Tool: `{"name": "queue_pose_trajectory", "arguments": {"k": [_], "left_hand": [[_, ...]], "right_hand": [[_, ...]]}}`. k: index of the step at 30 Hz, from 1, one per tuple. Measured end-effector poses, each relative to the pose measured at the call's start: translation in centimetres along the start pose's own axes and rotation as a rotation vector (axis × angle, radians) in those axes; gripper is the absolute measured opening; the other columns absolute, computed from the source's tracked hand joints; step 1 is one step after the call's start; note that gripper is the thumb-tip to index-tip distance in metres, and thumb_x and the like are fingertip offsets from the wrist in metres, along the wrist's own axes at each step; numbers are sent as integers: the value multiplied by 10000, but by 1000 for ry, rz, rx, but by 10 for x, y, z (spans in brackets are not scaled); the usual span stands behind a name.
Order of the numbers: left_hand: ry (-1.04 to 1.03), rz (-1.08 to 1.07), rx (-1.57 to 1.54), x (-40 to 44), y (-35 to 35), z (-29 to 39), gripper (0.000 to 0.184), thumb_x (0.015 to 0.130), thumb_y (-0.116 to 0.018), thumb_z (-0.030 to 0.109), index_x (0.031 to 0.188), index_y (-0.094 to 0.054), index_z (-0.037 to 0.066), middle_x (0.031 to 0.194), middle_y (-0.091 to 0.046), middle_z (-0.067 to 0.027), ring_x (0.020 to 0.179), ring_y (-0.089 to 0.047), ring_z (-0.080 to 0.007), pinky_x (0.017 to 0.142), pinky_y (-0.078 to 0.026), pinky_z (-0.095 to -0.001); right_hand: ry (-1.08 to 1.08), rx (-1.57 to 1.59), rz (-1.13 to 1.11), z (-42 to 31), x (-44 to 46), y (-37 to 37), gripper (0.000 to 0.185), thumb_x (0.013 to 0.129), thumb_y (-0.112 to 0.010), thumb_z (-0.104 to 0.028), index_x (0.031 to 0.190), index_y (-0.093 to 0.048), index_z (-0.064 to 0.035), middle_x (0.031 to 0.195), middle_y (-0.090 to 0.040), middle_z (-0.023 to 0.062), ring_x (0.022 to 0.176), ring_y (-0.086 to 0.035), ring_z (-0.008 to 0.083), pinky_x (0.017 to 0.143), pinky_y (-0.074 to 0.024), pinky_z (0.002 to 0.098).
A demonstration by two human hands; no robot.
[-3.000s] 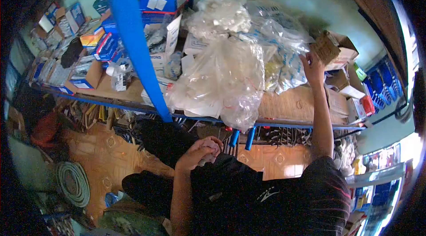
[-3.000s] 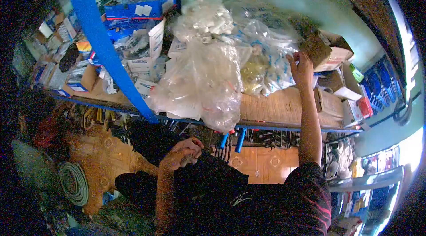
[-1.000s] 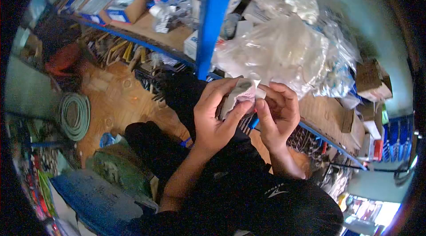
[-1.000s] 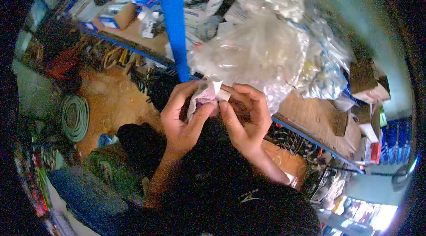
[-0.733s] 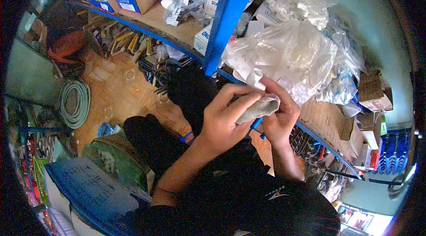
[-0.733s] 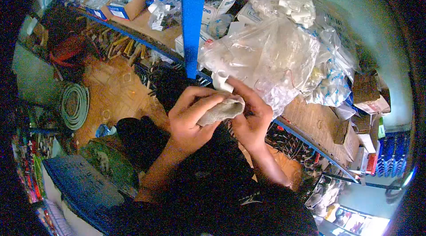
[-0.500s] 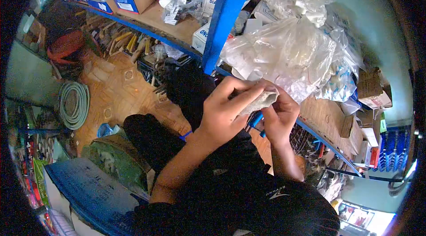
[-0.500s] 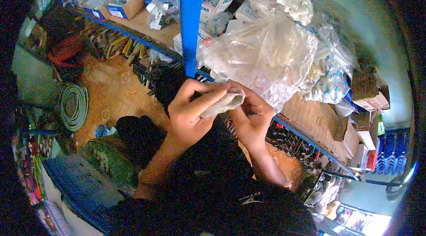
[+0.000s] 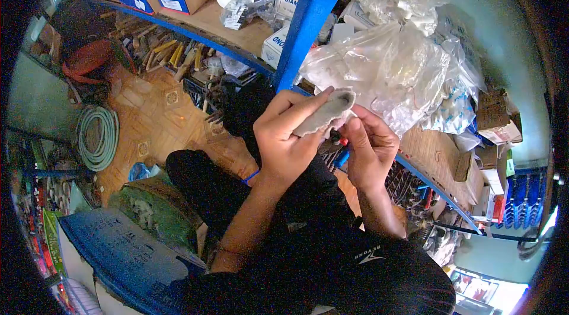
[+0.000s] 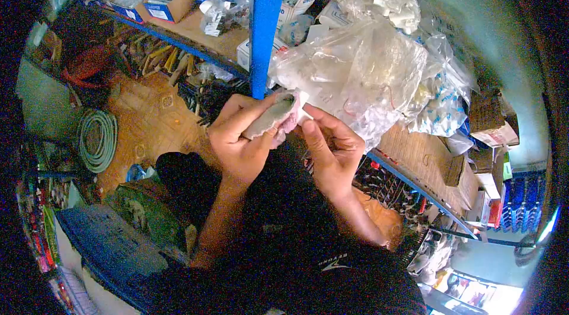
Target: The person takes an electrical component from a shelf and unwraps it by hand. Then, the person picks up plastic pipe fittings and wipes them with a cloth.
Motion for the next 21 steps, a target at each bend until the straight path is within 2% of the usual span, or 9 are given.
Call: {"name": "queue_pose_trajectory", "arguments": {"k": [2,8,11,14,18,19,21], "left_hand": [[133,-9,-132,-2,-1,0,352,790,-757,-34,1141,-750,-3,900,-666,-93,761,-650,-144,652,-502,-264],[-22,58,-40,17,-2,-12,287,820,-773,-4,1106,-755,-14,851,-663,-71,728,-613,-115,635,-479,-260],[61,87,-77,17,-6,-7,256,865,-774,48,1110,-748,-20,862,-673,-66,748,-610,-116,666,-475,-258],[24,96,-112,6,-11,-9,254,883,-765,71,1118,-740,-24,866,-673,-66,758,-605,-118,681,-475,-265],[181,-34,-105,-8,-16,-13,210,922,-735,91,1094,-742,-29,911,-696,-82,792,-625,-129,698,-484,-271],[216,-112,-123,-8,-16,-16,286,936,-714,88,1200,-697,-21,998,-690,-104,831,-625,-141,721,-487,-267],[163,-33,-249,-6,-27,-12,357,940,-686,57,1287,-638,-16,1059,-667,-118,883,-620,-153,770,-490,-273]], "right_hand": [[25,59,2,-1,0,-3,270,976,-659,-21,1228,-660,75,1100,-723,140,986,-701,182,899,-578,325],[70,62,-50,-7,-5,-7,257,975,-644,5,1217,-657,89,1128,-718,158,1009,-701,207,917,-587,357],[97,42,-73,-4,-10,-9,258,971,-658,-6,1215,-664,80,1128,-719,150,996,-698,193,908,-583,343],[91,-35,-18,-9,-9,-1,269,962,-680,-15,1220,-673,58,1121,-722,136,970,-689,167,878,-572,312],[160,-133,69,-18,0,-3,270,948,-710,-35,1208,-692,35,1073,-734,111,927,-673,130,823,-549,268],[181,-172,81,-17,2,-1,268,941,-720,-40,1199,-700,29,1059,-738,108,912,-669,121,808,-545,261],[206,-307,85,-17,4,2,268,917,-745,-45,1178,-718,14,1034,-748,105,892,-665,119,791,-539,260]]}}
Point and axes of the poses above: each hand's wrist, its own x-axis towards the middle knuckle, its own y-axis out of the back of the hand, z = x × y, the point moved 3 cm from there along x, towards the middle knuckle
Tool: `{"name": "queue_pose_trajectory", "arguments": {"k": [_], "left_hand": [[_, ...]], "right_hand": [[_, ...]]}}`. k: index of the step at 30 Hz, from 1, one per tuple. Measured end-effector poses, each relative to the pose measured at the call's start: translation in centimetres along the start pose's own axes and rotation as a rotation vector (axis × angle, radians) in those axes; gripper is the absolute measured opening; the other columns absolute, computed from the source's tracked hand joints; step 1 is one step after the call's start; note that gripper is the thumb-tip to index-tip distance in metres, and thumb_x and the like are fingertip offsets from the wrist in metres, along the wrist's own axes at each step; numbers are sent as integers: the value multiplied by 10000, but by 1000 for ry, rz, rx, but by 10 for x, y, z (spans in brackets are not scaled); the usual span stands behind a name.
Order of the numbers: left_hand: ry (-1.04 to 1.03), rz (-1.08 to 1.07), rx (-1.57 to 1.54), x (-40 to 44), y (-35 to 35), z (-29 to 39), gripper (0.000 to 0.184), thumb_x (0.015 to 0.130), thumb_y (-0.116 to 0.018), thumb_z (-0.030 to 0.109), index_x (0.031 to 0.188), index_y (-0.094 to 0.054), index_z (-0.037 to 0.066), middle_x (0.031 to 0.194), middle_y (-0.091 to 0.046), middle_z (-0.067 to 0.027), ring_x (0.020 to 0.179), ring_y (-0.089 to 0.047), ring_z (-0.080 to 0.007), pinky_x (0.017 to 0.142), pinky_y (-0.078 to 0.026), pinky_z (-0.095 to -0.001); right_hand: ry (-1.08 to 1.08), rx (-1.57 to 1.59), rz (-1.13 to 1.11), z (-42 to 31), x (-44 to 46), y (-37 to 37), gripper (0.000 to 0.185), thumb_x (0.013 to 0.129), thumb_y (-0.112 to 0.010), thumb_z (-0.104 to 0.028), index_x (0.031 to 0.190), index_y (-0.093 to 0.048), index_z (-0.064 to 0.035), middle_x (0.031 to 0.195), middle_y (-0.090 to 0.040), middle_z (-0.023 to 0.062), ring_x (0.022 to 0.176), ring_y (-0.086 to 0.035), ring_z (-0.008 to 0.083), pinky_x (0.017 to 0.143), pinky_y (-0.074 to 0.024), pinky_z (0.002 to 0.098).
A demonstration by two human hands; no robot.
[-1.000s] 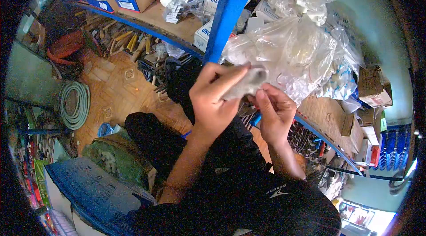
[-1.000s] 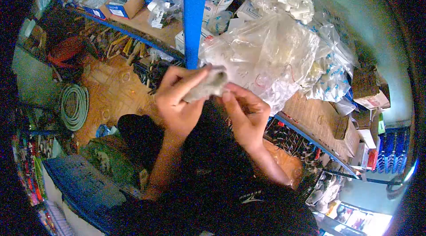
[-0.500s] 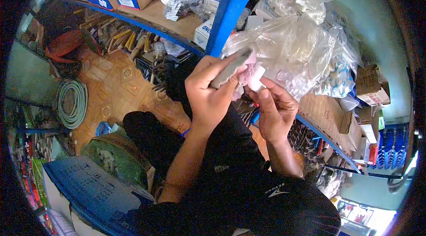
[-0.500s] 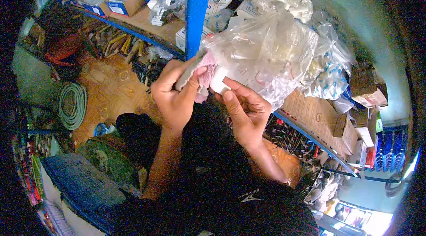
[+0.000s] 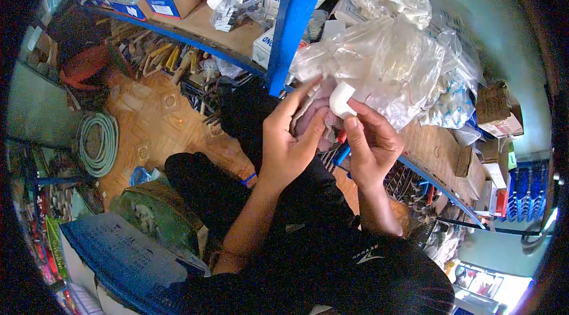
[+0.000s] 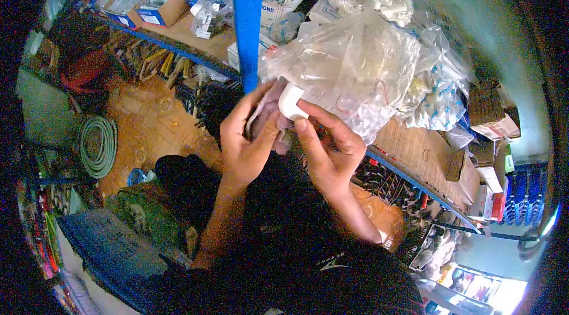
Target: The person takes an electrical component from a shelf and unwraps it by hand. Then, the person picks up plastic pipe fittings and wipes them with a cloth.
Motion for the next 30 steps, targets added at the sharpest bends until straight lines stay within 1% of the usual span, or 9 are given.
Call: {"name": "queue_pose_trajectory", "arguments": {"k": [4,8,12,15,16,19,20,25,30], "left_hand": [[92,-234,45,0,8,-14,458,948,-599,10,1394,-510,-42,1226,-620,-142,1090,-597,-188,945,-465,-303],[283,-329,-196,2,5,-16,401,994,-569,88,1374,-520,-29,1135,-607,-77,1041,-569,-151,934,-459,-302],[220,-287,-191,1,-2,-20,348,1077,-504,268,1286,-557,-5,1091,-598,-32,982,-549,-90,884,-461,-262],[177,-258,-201,2,0,-22,385,1085,-488,353,1227,-563,2,1092,-624,-40,944,-577,-90,853,-482,-263],[244,-256,-275,2,2,-22,395,1083,-492,364,1229,-564,4,1097,-629,-43,945,-583,-93,850,-486,-266],[362,-222,-463,-2,0,-20,434,1069,-508,406,1254,-574,18,1111,-642,-43,949,-597,-95,817,-485,-251],[345,-220,-471,-2,-1,-23,439,1066,-512,411,1262,-576,23,1103,-640,-36,932,-590,-89,794,-477,-242],[302,-211,-441,-5,0,-37,446,1056,-524,433,1276,-591,51,1039,-616,15,834,-511,-56,692,-407,-215],[257,-163,-266,-4,4,-38,439,1053,-538,422,1246,-603,34,1059,-614,3,883,-531,-75,773,-443,-236]], "right_hand": [[176,-281,-67,-3,7,5,289,850,-796,-46,1134,-751,-22,1011,-760,108,890,-667,167,801,-530,296],[356,-452,-119,-12,14,3,302,790,-827,-53,1085,-766,-33,1003,-761,104,904,-666,240,838,-523,337],[476,-529,-251,-8,18,3,405,734,-869,-89,1118,-751,-40,1045,-733,105,934,-656,261,856,-521,355],[438,-510,-266,-7,16,0,626,696,-902,-133,1273,-674,-60,1191,-654,135,1058,-621,280,904,-511,379],[387,-505,-262,-7,12,0,863,664,-920,-153,1436,-542,-81,1316,-555,164,1170,-566,313,957,-496,409],[337,-569,-322,1,17,-5,949,647,-896,-85,1496,-472,-80,1386,-504,175,1218,-526,342,997,-476,424],[290,-587,-375,10,16,-1,927,658,-835,-1,1505,-466,-79,1346,-546,192,1175,-569,370,976,-502,422],[397,-570,-330,15,16,-1,836,715,-745,64,1495,-473,-64,1274,-600,224,1098,-637,388,920,-549,414],[348,-544,-296,13,13,-5,718,776,-713,56,1454,-496,-36,1211,-612,219,1063,-635,389,912,-537,422]]}}
Point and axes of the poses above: each hand's wrist, its own x-axis towards the middle knuckle, its own y-axis out of the back of the hand, z = x × y, the point moved 3 cm from there along x, towards the middle knuckle
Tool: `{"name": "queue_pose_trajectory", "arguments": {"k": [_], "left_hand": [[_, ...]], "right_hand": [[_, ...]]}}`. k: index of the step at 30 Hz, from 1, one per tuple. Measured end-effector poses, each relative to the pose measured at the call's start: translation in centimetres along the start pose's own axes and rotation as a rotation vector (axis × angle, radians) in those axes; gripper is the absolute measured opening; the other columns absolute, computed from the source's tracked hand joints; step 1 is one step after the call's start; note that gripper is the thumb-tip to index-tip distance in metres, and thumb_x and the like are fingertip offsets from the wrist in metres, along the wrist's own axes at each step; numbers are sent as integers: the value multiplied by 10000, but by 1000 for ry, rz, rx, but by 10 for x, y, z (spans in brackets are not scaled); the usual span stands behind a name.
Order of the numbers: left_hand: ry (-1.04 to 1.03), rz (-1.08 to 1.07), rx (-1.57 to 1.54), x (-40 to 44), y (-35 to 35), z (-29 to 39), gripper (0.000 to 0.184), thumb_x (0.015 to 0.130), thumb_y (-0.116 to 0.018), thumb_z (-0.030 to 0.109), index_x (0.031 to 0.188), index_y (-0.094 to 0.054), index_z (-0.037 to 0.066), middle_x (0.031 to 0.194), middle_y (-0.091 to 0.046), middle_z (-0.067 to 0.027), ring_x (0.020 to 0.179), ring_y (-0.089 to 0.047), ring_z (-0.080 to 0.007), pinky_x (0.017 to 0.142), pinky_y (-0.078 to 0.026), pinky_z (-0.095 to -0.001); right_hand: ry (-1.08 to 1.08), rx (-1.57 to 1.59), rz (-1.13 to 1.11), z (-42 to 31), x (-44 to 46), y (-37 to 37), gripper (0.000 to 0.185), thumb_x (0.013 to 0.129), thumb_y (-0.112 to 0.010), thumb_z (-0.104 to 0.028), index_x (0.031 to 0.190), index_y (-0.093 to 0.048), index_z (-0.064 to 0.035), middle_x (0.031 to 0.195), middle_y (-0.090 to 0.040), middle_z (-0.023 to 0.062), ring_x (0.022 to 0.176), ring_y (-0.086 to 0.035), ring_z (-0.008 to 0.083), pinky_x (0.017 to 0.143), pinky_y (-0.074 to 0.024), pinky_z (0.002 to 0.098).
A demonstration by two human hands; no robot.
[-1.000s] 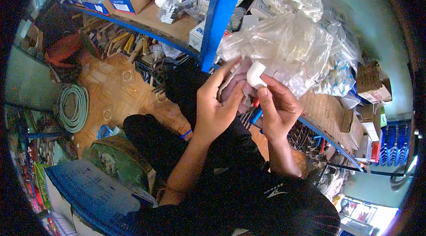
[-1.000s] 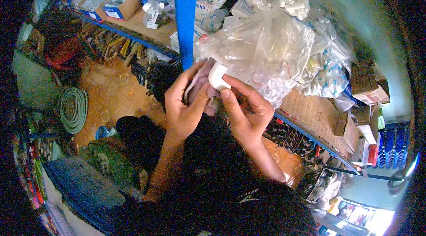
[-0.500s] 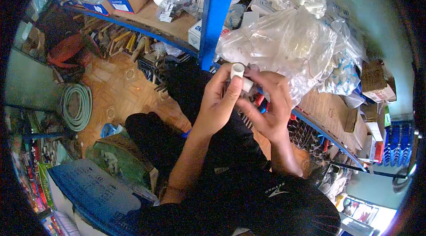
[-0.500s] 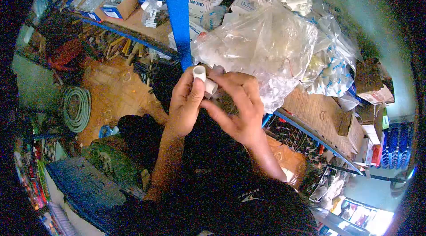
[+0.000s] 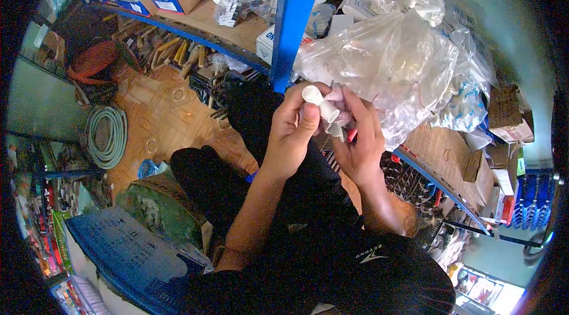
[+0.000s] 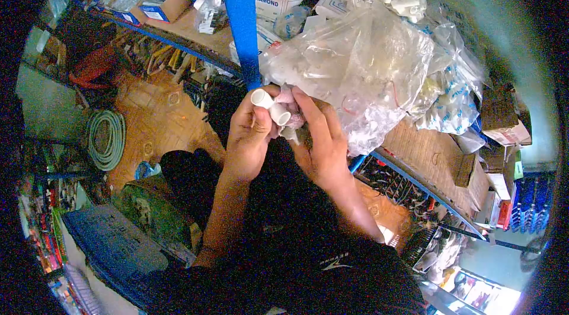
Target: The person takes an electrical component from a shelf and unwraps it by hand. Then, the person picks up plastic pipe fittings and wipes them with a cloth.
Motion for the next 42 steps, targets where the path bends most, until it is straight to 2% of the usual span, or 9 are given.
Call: {"name": "queue_pose_trajectory", "arguments": {"k": [7,13,16,18,22,28,33,35,42], "left_hand": [[-167,133,96,5,14,6,332,1043,-595,292,1191,-618,-4,1102,-626,-54,1005,-576,-110,914,-447,-267],[-224,189,233,6,9,6,304,911,-737,46,1201,-703,-37,1063,-669,-66,923,-604,-115,799,-483,-242],[-271,253,433,2,4,18,339,831,-786,2,1167,-740,0,932,-673,-58,840,-600,-111,736,-476,-239],[-239,293,524,-2,6,23,326,831,-787,6,1154,-742,-3,949,-680,-62,855,-612,-121,748,-480,-240],[-424,349,532,-2,7,16,294,826,-791,6,1116,-745,-6,981,-699,-73,900,-641,-145,787,-497,-248],[-475,602,477,-3,9,8,244,897,-758,88,1103,-725,-38,1020,-714,-92,965,-656,-166,851,-509,-266],[-241,328,132,5,24,3,365,959,-728,226,1164,-689,-74,1110,-713,-90,1000,-648,-141,880,-509,-280],[-173,226,-71,5,24,-10,400,964,-721,257,1199,-680,-64,1117,-713,-86,1005,-650,-141,897,-507,-284],[-88,261,-184,3,24,-12,377,1013,-639,229,1237,-644,-74,1104,-709,-106,979,-670,-166,896,-524,-294]], "right_hand": [[-42,39,-74,6,2,9,504,843,-681,-37,1337,-585,-43,1036,-631,174,906,-636,333,795,-523,398],[-136,180,60,3,22,14,465,857,-686,-77,1316,-621,-48,933,-646,135,805,-643,285,731,-529,371],[-121,122,-91,-13,30,14,477,872,-666,-67,1339,-585,-13,1077,-624,201,894,-653,312,786,-540,385],[11,99,-87,-6,29,7,441,869,-646,-44,1300,-573,17,1201,-581,268,1005,-646,389,849,-541,433],[-41,109,-109,-15,28,0,407,832,-633,-4,1236,-582,-1,1226,-589,231,1076,-616,461,883,-535,461],[57,26,-81,-18,8,-15,432,776,-655,29,1206,-618,6,1242,-606,203,1070,-642,396,909,-546,419],[141,33,52,-12,5,-1,376,753,-657,51,1123,-697,-5,1152,-698,163,1082,-662,332,930,-540,391],[-1,82,192,-10,16,15,367,768,-625,65,1109,-723,-32,1118,-723,144,1090,-664,316,937,-533,402],[75,107,-117,-18,9,4,482,696,-629,113,1139,-719,-53,1186,-654,143,1066,-666,315,892,-561,383]]}}
Point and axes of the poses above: each hand's wrist, its own x-axis towards the middle knuckle, its own y-axis out of the back of the hand, z = x × y, the point moved 3 cm from there along x, towards the middle knuckle
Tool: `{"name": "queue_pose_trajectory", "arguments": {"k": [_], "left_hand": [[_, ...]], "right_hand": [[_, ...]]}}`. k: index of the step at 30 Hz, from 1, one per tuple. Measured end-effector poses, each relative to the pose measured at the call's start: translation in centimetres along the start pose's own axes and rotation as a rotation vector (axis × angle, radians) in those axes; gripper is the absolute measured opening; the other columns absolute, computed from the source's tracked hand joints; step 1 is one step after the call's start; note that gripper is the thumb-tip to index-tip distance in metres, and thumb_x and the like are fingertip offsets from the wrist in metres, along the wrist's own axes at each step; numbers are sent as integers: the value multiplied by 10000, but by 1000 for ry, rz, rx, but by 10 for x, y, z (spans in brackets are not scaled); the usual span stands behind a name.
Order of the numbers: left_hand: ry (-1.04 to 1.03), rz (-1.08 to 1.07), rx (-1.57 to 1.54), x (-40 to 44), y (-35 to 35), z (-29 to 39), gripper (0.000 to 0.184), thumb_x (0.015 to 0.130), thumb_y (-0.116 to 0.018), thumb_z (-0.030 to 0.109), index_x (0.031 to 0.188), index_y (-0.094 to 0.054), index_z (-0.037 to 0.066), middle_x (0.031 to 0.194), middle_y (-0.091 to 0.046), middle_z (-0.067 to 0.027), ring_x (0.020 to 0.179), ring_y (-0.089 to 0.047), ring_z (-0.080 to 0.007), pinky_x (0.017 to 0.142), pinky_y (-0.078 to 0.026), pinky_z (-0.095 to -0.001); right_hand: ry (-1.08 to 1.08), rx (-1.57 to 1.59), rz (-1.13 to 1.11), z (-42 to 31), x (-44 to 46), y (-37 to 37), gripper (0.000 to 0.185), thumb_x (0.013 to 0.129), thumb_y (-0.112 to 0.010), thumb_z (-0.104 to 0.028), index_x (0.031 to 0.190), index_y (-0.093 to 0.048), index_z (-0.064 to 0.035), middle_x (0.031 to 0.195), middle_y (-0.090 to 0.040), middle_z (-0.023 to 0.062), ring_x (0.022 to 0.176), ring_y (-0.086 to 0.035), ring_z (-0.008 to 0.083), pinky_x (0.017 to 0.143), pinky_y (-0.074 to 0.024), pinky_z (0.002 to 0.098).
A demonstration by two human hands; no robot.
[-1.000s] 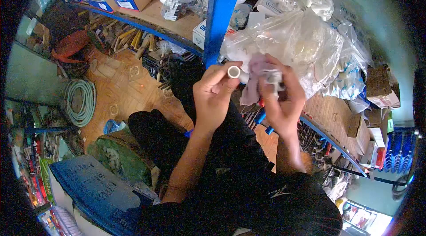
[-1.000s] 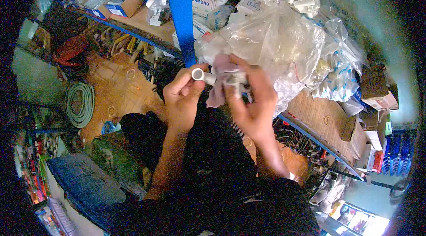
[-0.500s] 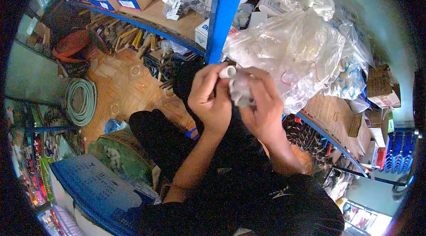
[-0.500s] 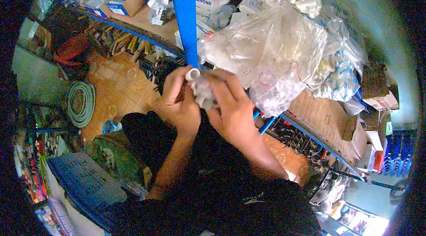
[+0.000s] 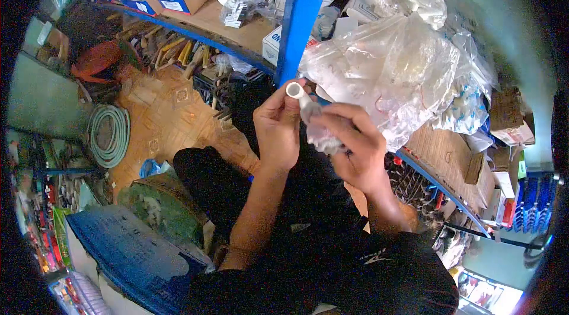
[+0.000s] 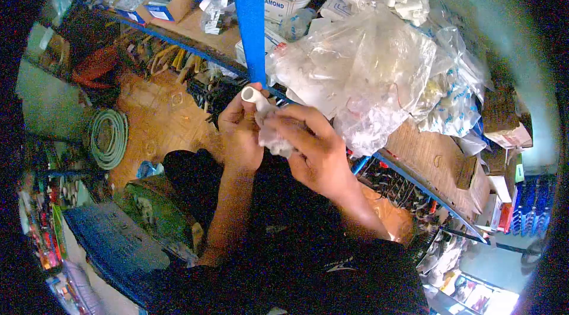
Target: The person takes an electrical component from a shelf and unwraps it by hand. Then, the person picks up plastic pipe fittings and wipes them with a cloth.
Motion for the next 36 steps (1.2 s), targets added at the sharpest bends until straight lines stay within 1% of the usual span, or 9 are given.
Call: {"name": "queue_pose_trajectory", "arguments": {"k": [5,9,14,19,22,25,29,32,36], "left_hand": [[52,-174,-201,-4,-3,-5,417,1007,-637,244,1278,-612,-72,1139,-693,-112,1007,-664,-172,906,-525,-309],[127,-45,-200,-3,10,-13,411,994,-656,240,1270,-621,-62,1169,-687,-106,1032,-659,-167,915,-527,-311],[32,-64,-79,-5,-2,-6,406,975,-701,229,1255,-643,-59,987,-663,-2,812,-556,-59,686,-422,-208],[1,-57,164,-2,9,6,550,921,-751,396,1200,-652,-68,1049,-665,-36,919,-602,-117,794,-487,-265],[0,-216,-16,-6,5,-1,452,957,-720,312,1195,-651,-67,1061,-662,-53,932,-601,-125,812,-487,-279],[-15,-11,36,-12,-5,-9,426,966,-707,287,1215,-647,-54,1075,-667,-59,941,-610,-132,830,-496,-285],[-30,32,83,-1,28,-8,478,954,-719,304,1232,-612,-70,1142,-658,-86,1040,-621,-177,935,-505,-325],[-60,-141,154,-2,23,-3,495,966,-711,281,1242,-588,-111,1166,-642,-114,1049,-618,-198,939,-510,-347],[-69,-55,264,-3,17,-1,379,1035,-609,201,1274,-587,-92,1127,-647,-95,1003,-629,-183,902,-523,-324]], "right_hand": [[10,-37,176,6,11,11,483,681,-661,99,1138,-719,-47,1168,-658,142,1000,-684,316,860,-564,372],[48,98,-106,4,5,3,517,682,-593,103,1159,-715,-54,1176,-641,143,1032,-665,303,851,-561,357],[-28,132,83,8,2,4,561,670,-601,115,1187,-717,-69,1159,-635,135,1077,-639,310,891,-542,381],[-44,180,15,-1,-21,-11,515,701,-623,102,1180,-706,-67,1132,-637,145,1082,-636,321,907,-535,384],[-115,96,212,8,-11,15,478,718,-609,78,1170,-688,-56,1159,-616,161,1075,-632,345,914,-527,388],[-123,233,137,13,-8,1,448,715,-582,56,1137,-713,-22,1146,-626,158,1022,-649,283,876,-529,351],[9,254,-14,12,-18,-2,499,675,-566,60,1150,-698,-18,1166,-623,177,1088,-631,348,943,-514,397],[-47,265,175,25,-9,13,489,682,-560,40,1151,-685,-19,1143,-630,191,1070,-627,371,944,-509,403],[-54,337,160,16,-16,2,475,686,-580,54,1145,-676,-23,1125,-624,183,1091,-608,378,941,-507,410]]}}
Point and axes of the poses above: each hand's wrist, its own x-axis towards the middle knuckle, its own y-axis out of the back of the hand, z = x × y, the point moved 3 cm from there along x, towards the middle knuckle
